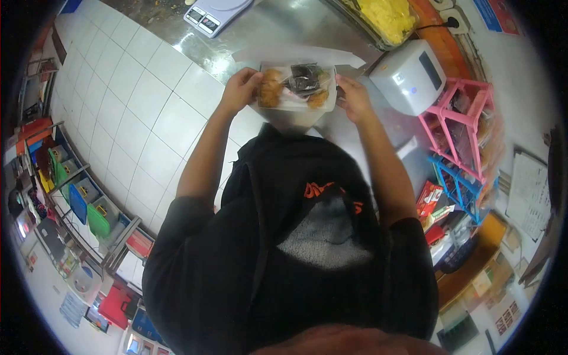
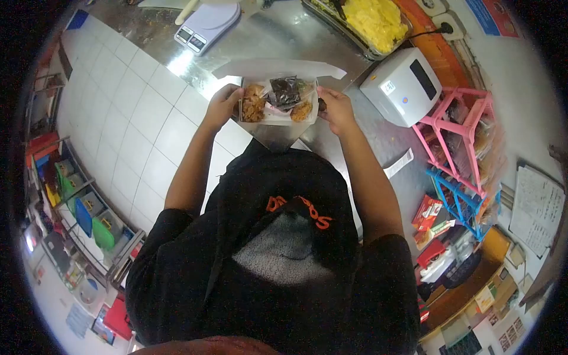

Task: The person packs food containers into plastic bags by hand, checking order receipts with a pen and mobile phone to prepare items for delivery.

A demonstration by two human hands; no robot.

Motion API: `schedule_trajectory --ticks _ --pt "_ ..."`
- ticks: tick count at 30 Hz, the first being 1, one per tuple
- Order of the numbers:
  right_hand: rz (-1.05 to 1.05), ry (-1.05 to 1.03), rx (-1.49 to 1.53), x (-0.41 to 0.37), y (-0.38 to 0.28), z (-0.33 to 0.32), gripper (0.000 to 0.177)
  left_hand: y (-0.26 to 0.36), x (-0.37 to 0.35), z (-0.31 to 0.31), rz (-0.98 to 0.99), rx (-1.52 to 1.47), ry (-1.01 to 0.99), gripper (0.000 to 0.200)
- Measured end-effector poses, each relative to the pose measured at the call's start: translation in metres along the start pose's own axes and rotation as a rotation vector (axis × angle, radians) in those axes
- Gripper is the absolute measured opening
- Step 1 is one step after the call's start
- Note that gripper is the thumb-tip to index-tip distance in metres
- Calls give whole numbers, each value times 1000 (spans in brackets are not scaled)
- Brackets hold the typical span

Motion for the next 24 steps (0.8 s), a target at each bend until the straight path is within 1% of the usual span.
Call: schedule_trajectory --ticks 2,4,5,6,7,8,9,10,11,12,13,15,16,17,18,19,20,21,22,23,24 --pt "-16 -19 14 15 13 -12 30 -2 4 0 -24 -44 -10 30" --pt "-31 -37 26 9 18 -10 31 -4 6 -3 -61 -57 -41 32" --pt "-162 46 -11 6 18 -11 32 -9 4 -3 -65 -57 -46 32" --pt "-295 127 -48 -1 12 -8 33 -8 4 -6 79 -28 133 32" --pt "-300 129 -43 -5 9 -8 33 -5 6 -11 230 1 310 34" --pt "-610 331 -194 -12 0 -10 33 -1 5 -21 351 115 417 51" --pt "-911 538 -349 -21 -8 -10 33 22 4 -27 509 357 480 53" --pt "-904 546 -346 -25 -19 -13 33 41 8 -31 678 480 423 52" --pt "-1133 467 -573 -33 -39 -11 31 56 12 -34 841 600 356 52" --pt "-1352 369 -804 -39 -50 -8 29 66 19 -33 927 599 269 37" --pt "-1344 376 -801 -38 -57 -7 29 70 26 -34 926 598 259 37" --pt "-1026 231 -881 -25 -64 -3 22 69 43 -34 577 616 32 28" --pt "-1025 237 -875 -17 -65 -3 22 70 50 -35 526 560 -93 23" --pt "-857 150 -697 -7 -64 -2 21 65 54 -33 530 563 -99 23" --pt "-689 65 -518 2 -60 -1 22 53 59 -29 440 173 -161 21" --pt "-690 71 -509 6 -56 3 22 65 54 -18 336 -214 -218 19" --pt "-637 -49 -197 11 -49 8 23 71 41 -4 193 -264 -23 16" --pt "-576 -167 112 14 -45 15 25 71 42 8 194 -258 -30 16" --pt "-580 -164 120 15 -43 27 25 69 43 14 229 -314 10 19" --pt "-652 -48 151 16 -40 38 27 67 43 20 259 -370 51 22" --pt "-715 70 181 15 -34 46 29 65 43 29 251 -365 47 22"
Point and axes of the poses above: each hand's wrist, its own x-axis towards the middle knuckle, its own z-axis out of the palm, y = z × x, the point moved 2 cm from there along x, towards the middle knuckle, and after that the axes turned 10 degrees about z, right-handed, at the moved point
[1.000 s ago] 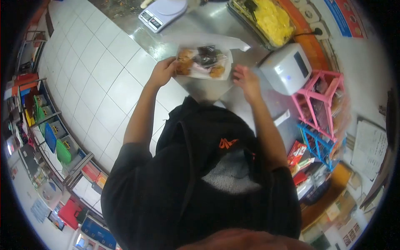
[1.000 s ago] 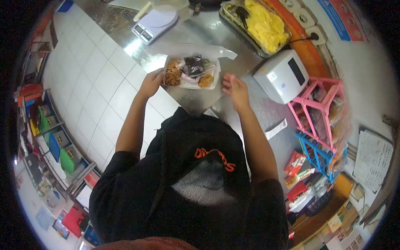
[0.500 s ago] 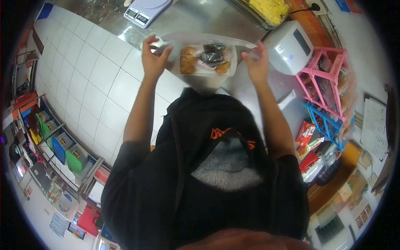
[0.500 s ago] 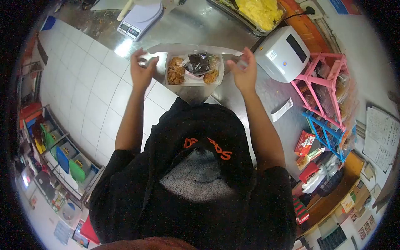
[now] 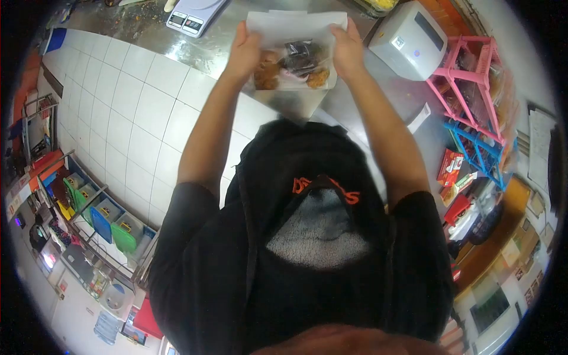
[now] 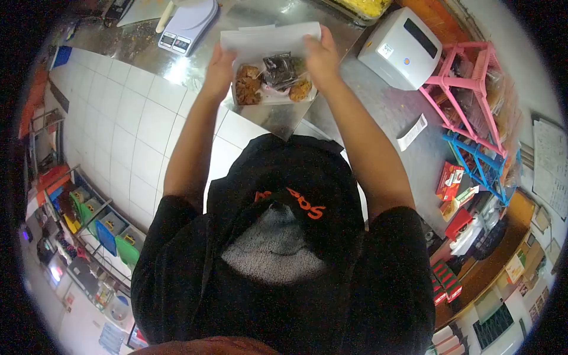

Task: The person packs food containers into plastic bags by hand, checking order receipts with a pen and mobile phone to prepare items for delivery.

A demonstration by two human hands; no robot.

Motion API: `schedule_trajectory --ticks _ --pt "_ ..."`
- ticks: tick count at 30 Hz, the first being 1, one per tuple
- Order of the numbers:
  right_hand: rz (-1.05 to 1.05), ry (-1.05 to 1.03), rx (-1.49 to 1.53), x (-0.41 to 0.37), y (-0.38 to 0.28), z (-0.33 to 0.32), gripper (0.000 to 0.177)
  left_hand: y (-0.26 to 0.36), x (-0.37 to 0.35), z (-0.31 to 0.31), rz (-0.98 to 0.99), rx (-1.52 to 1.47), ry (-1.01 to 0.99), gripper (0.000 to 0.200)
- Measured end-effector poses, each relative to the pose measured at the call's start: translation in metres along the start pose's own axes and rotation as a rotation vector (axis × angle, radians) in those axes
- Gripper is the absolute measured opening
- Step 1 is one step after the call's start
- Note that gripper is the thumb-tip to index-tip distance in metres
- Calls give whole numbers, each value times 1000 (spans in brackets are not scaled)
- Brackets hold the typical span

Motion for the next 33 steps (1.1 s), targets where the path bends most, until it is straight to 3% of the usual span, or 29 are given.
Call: schedule_trajectory --ticks 1,3,4,5,7,8,9,10,11,13,14,15,17,19,20,21,23,27,30,33 --pt "10 6 3 -4 4 7 29 -7 0 7 7 144 -18 28" --pt "-107 106 -280 -1 4 17 36 -15 9 15 37 428 -56 43" --pt "-164 131 -371 0 2 16 35 -16 14 13 114 336 5 24" --pt "-165 131 -369 -1 -2 9 35 -16 15 4 115 337 4 24" --pt "-236 -75 -623 -6 -15 -13 32 6 12 -17 235 429 -184 18" --pt "-241 -79 -622 -14 -23 -22 32 21 3 -31 318 910 -260 21" --pt "-397 -148 -762 -29 -34 -27 30 30 -8 -40 323 913 -256 21" --pt "-551 -214 -899 -43 -39 -28 29 37 -23 -43 501 1137 -447 27" --pt "-550 -214 -898 -52 -33 -28 29 38 -37 -43 677 1353 -645 37" --pt "-506 -77 -885 -73 -6 -32 35 22 -64 -42 634 1360 -619 45" --pt "-501 -77 -884 -76 6 -33 35 13 -74 -43 499 1296 -613 58" --pt "-401 -80 -740 -75 15 -35 34 8 -80 -43 253 1047 -667 69" --pt "-305 -82 -592 -71 20 -34 32 -20 -85 -51 357 771 -639 71" --pt "-31 -144 -401 -69 20 -33 34 -41 -82 -49 366 595 -593 68" --pt "-32 -139 -401 -69 14 -33 34 -49 -80 -48 375 417 -540 67" --pt "26 -157 -422 -69 3 -31 35 -50 -79 -43 379 413 -542 67" --pt "77 -173 -448 -66 -4 -31 37 -48 -77 -35 600 593 -382 63" --pt "101 -125 -543 -57 -10 -33 37 -36 -72 -20 579 602 -207 52" --pt "38 -159 -645 -59 -15 -36 38 -26 -64 -16 500 544 -37 49" --pt "-68 -277 -693 -62 1 -37 50 -13 -63 -27 141 680 -93 44"
Point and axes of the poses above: each hand's wrist, its own x-axis towards the middle knuckle, its own z-axis out of the palm, y = z × x, the point moved 2 cm from there along x, towards the middle knuckle, and after that the axes turned 10 degrees about z, right-handed, at the moved point
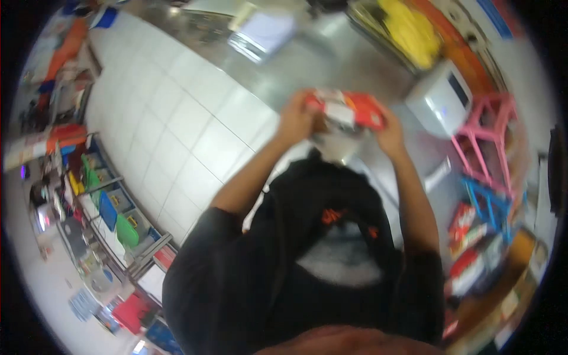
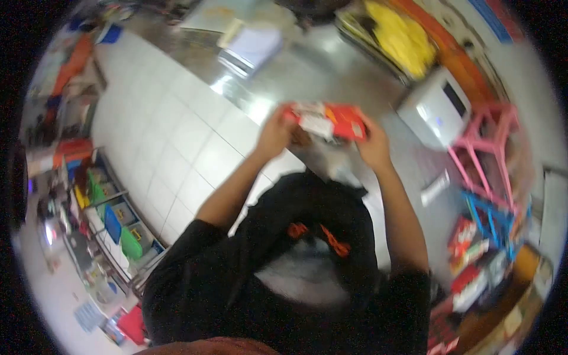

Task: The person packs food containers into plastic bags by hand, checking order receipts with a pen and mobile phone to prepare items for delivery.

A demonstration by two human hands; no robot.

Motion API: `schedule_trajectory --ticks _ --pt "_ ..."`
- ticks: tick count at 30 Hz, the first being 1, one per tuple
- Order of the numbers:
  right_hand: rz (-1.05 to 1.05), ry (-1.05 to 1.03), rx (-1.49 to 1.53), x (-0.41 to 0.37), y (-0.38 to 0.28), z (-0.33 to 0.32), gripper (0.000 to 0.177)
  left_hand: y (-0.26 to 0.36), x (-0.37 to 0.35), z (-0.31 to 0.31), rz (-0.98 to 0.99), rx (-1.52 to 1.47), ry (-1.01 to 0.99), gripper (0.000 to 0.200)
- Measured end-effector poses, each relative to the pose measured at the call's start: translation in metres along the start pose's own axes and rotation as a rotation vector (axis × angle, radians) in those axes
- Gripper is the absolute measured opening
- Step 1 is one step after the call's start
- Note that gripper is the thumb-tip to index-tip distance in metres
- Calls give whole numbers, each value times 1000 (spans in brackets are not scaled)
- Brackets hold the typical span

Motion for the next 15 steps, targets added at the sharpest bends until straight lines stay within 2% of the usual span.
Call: schedule_trajectory --ticks 1,2,4,5,6,7,12,14,15 --pt "-106 -37 -40 -4 -4 3 58 7 -1 -10 73 -13 -63 47" --pt "-160 -119 -168 -7 -12 2 71 14 -2 -16 57 -64 -121 53" --pt "-267 -96 -548 -21 -24 3 93 19 -12 -19 32 -14 -272 67" --pt "-311 -107 -541 -24 -25 10 93 42 -13 -30 36 -87 -368 71" --pt "-238 -133 -528 -27 -18 15 101 38 -17 -27 23 -172 -413 75" --pt "-156 -156 -518 -28 -14 18 110 28 -18 -22 86 -100 -420 77" --pt "-189 -156 -555 -26 1 17 116 -21 -31 -5 208 121 -433 85" --pt "-268 -192 -656 -25 5 12 119 -55 -32 13 381 110 -394 86" --pt "-320 -187 -651 -22 7 10 120 -31 -24 4 433 76 -448 87"
Point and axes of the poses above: each hand's wrist, its own x-axis towards the middle knuckle, its own z-axis out of the palm, y = z × x, the point moved 2 cm from there along x, towards the middle knuckle, and after that the axes turned 10 degrees about z, right-handed, at the moved point
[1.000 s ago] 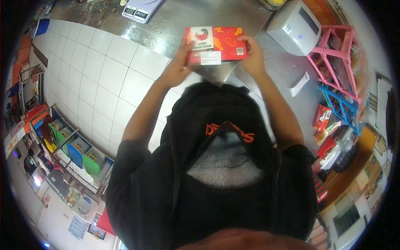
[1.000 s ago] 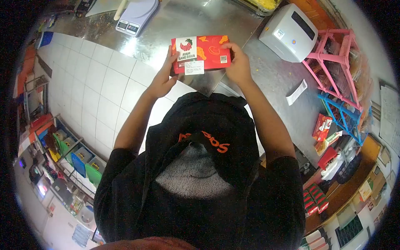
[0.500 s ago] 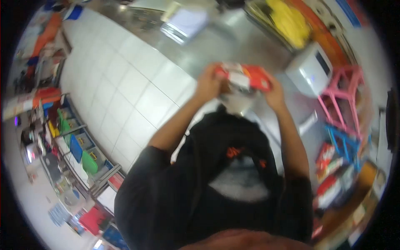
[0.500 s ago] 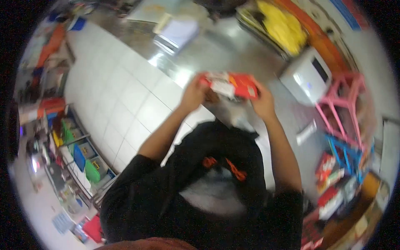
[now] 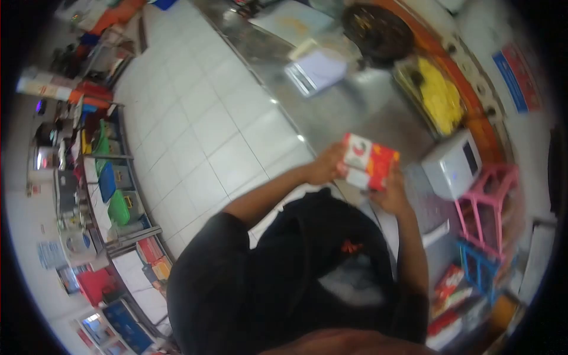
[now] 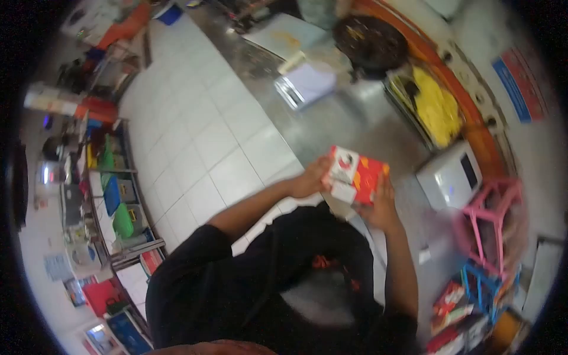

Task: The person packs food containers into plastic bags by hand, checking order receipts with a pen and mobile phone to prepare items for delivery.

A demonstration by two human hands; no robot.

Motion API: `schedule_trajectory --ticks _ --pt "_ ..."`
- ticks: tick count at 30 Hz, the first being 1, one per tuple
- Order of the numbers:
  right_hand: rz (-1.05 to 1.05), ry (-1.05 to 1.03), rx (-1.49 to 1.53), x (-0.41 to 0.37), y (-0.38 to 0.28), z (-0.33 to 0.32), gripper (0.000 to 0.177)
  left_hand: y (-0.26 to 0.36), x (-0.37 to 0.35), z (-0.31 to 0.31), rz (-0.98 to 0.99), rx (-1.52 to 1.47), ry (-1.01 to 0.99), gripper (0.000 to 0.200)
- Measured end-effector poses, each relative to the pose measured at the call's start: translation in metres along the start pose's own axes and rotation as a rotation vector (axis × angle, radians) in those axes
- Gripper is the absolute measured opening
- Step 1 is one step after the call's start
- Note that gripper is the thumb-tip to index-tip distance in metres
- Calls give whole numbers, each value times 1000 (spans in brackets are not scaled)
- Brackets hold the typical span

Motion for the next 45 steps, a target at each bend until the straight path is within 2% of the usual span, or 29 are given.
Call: schedule_trajectory --ticks 1,2,4,5,6,7,9,13,16,21,22,24,26,28,32,35,37,40,42,45 --pt "-26 15 -6 2 4 -1 121 -8 0 0 50 23 12 86" --pt "7 -4 -25 3 5 -8 119 9 8 -18 73 18 -30 82" --pt "47 -16 -91 12 6 -26 115 18 17 -37 -44 372 -113 81" --pt "44 -11 -136 18 6 -34 113 13 23 -41 86 400 -48 79" --pt "60 -87 -175 24 1 -44 111 23 37 -48 104 406 -111 78" --pt "61 -158 -206 31 -5 -49 110 30 47 -51 88 474 -220 81" --pt "71 -216 -180 40 -10 -47 108 34 60 -44 89 379 -356 80" --pt "42 -302 -203 47 -17 -54 110 43 65 -37 82 457 -409 82" --pt "33 -281 -272 43 -17 -50 108 46 63 -34 144 466 -399 85" --pt "-53 -231 -365 43 -9 -45 100 39 58 -22 148 642 -363 68" --pt "-108 -189 -383 43 -8 -44 96 38 58 -20 149 639 -368 68" --pt "-100 -204 -423 42 -8 -43 95 37 56 -19 150 646 -350 62" --pt "-94 -219 -463 40 -8 -39 94 34 53 -16 145 628 -336 64" --pt "-87 -143 -423 37 -6 -33 98 36 54 -16 140 611 -318 67" --pt "-31 -134 -473 34 -10 -30 99 48 56 -18 129 628 -333 75" --pt "-59 -120 -432 35 -13 -33 108 50 55 -13 133 653 -309 78" --pt "-35 -198 -585 41 -19 -34 118 47 58 -8 143 674 -300 79" --pt "41 -229 -445 55 -24 -27 124 41 65 -4 211 662 -237 78" --pt "12 -180 -421 55 -18 -24 122 38 69 -5 253 637 -201 72" --pt "-32 -112 -407 53 -14 -21 118 38 69 -6 319 628 -153 74"
Point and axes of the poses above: each hand's wrist, its own x-axis towards the middle knuckle, its own z-axis out of the palm, y = z × x, the point moved 2 cm from there along x, towards the middle knuckle, and after that the axes turned 10 degrees about z, right-handed, at the moved point
